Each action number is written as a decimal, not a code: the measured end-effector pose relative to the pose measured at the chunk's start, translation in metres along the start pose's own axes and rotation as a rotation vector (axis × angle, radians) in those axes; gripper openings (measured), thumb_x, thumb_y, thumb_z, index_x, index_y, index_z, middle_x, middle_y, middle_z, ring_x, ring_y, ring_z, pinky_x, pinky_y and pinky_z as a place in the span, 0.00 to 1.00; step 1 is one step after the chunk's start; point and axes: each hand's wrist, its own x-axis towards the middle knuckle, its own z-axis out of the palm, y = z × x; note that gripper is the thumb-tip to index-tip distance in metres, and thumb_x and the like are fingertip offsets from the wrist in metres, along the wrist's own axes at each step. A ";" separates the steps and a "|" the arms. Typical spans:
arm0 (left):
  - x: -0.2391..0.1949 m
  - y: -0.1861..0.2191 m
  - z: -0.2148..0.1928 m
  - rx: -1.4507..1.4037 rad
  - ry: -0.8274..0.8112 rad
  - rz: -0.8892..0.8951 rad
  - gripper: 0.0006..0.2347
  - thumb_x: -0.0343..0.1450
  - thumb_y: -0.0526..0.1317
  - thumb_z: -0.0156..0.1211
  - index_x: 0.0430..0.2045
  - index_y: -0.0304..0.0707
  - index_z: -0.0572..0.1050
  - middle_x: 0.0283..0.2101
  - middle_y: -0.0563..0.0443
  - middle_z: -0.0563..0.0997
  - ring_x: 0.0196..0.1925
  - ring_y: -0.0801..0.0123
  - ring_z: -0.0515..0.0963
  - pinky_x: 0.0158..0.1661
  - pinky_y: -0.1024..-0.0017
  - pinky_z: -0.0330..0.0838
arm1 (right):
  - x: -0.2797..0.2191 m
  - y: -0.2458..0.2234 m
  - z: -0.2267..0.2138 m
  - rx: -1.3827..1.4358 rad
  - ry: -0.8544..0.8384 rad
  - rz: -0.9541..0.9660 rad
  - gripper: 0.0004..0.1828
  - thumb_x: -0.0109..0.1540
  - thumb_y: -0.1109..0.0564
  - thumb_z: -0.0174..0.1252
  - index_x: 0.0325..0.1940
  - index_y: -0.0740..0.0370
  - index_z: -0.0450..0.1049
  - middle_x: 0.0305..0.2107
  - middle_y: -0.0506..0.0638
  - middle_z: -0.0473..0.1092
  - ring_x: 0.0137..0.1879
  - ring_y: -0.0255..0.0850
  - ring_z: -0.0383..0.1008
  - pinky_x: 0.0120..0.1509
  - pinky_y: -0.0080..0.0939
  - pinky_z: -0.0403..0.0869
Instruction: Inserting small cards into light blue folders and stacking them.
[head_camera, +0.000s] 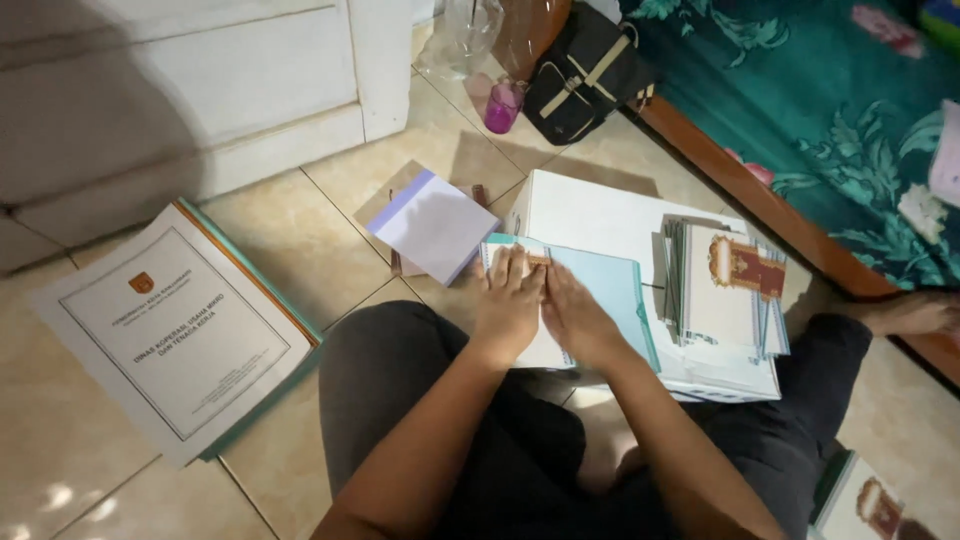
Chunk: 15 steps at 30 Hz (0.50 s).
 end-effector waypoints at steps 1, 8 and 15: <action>-0.003 0.000 -0.005 -0.021 -0.043 -0.014 0.21 0.79 0.45 0.34 0.71 0.56 0.56 0.79 0.43 0.43 0.80 0.49 0.36 0.70 0.39 0.23 | -0.015 0.003 0.021 -0.089 0.056 -0.044 0.34 0.73 0.47 0.34 0.82 0.61 0.41 0.77 0.55 0.43 0.81 0.47 0.41 0.83 0.44 0.42; 0.002 0.006 -0.014 -0.010 -0.156 -0.054 0.23 0.80 0.46 0.31 0.74 0.60 0.47 0.79 0.42 0.37 0.80 0.48 0.32 0.70 0.38 0.20 | -0.124 -0.028 -0.016 0.078 0.065 0.040 0.31 0.72 0.35 0.38 0.69 0.55 0.67 0.60 0.52 0.72 0.71 0.46 0.67 0.79 0.50 0.59; 0.004 0.003 0.021 0.055 0.181 -0.049 0.25 0.80 0.48 0.37 0.74 0.44 0.50 0.77 0.37 0.48 0.79 0.44 0.43 0.68 0.36 0.31 | -0.056 -0.014 0.002 0.661 0.057 0.297 0.44 0.65 0.43 0.56 0.78 0.59 0.46 0.50 0.64 0.76 0.59 0.56 0.77 0.58 0.55 0.77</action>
